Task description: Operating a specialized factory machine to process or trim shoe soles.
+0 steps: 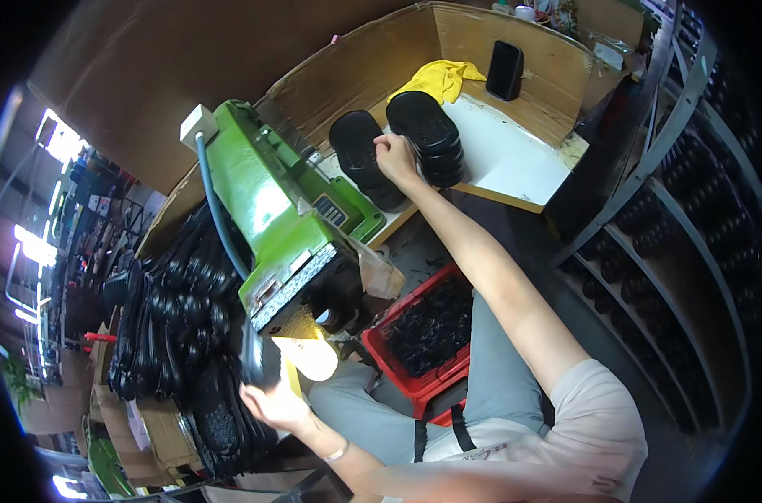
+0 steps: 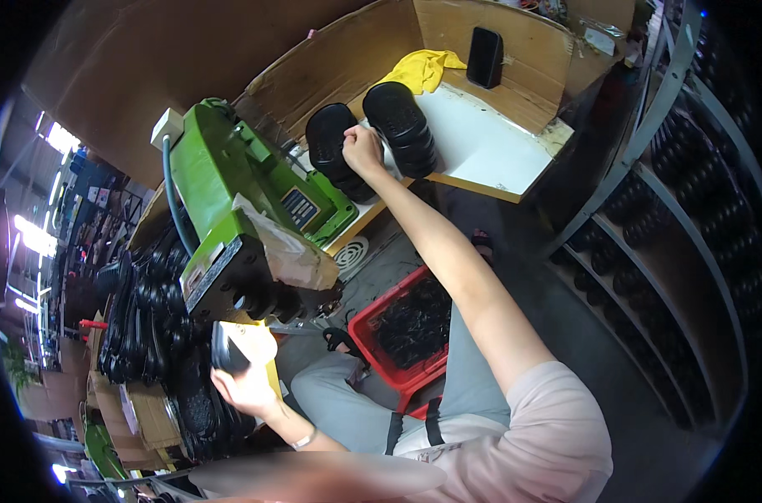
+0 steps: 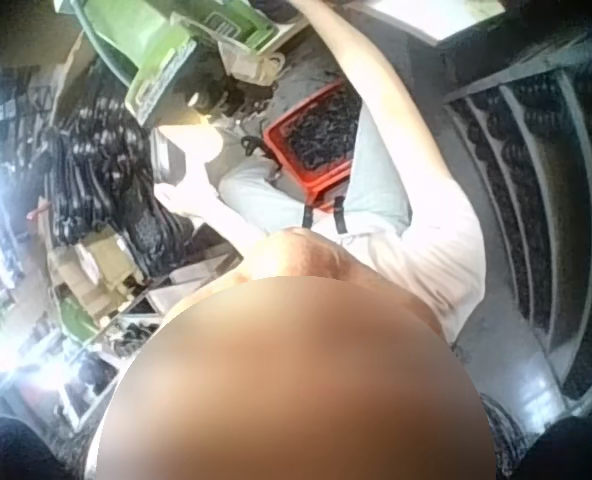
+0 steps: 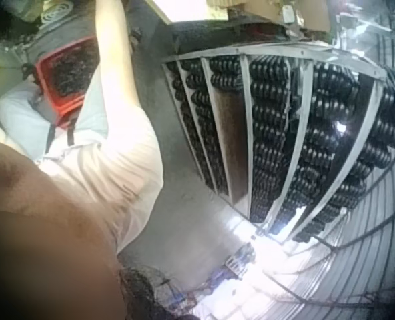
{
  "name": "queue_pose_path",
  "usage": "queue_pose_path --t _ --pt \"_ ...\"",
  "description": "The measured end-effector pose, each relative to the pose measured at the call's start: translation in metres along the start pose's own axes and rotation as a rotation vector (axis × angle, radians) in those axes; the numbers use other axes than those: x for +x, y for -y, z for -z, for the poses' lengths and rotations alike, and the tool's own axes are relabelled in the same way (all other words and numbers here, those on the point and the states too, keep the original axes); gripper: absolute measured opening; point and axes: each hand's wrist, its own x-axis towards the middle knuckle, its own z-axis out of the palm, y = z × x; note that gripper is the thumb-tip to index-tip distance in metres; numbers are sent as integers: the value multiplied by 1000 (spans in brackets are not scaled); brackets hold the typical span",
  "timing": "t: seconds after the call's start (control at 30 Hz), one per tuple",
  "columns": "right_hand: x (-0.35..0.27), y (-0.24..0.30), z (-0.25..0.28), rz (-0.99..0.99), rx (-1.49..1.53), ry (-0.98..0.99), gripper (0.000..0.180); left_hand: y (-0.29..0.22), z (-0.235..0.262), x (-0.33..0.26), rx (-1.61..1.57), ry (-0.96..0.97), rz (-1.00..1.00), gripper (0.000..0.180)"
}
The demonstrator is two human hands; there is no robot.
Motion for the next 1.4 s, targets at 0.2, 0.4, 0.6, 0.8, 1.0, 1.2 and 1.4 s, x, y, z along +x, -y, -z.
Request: queue_pose_path --t 0.2,0.4,0.6,0.8,1.0,1.2,1.4 --pt "-92 42 44 224 218 -96 13 -50 73 -67 -132 38 259 24" --pt "-251 36 139 -630 1080 415 57 -15 38 -94 -143 161 589 22" --pt "-223 68 177 -125 568 191 90 21 -29 -95 -400 134 669 22" --pt "-201 63 176 -31 488 171 86 32 -59 -83 200 414 192 55" --pt "-213 61 159 -74 546 204 88 29 -37 -69 198 390 194 54" --pt "-234 78 138 -58 593 253 96 36 10 -55 146 301 297 57" --pt "-255 75 120 130 438 232 87 56 63 -42 34 333 456 56"
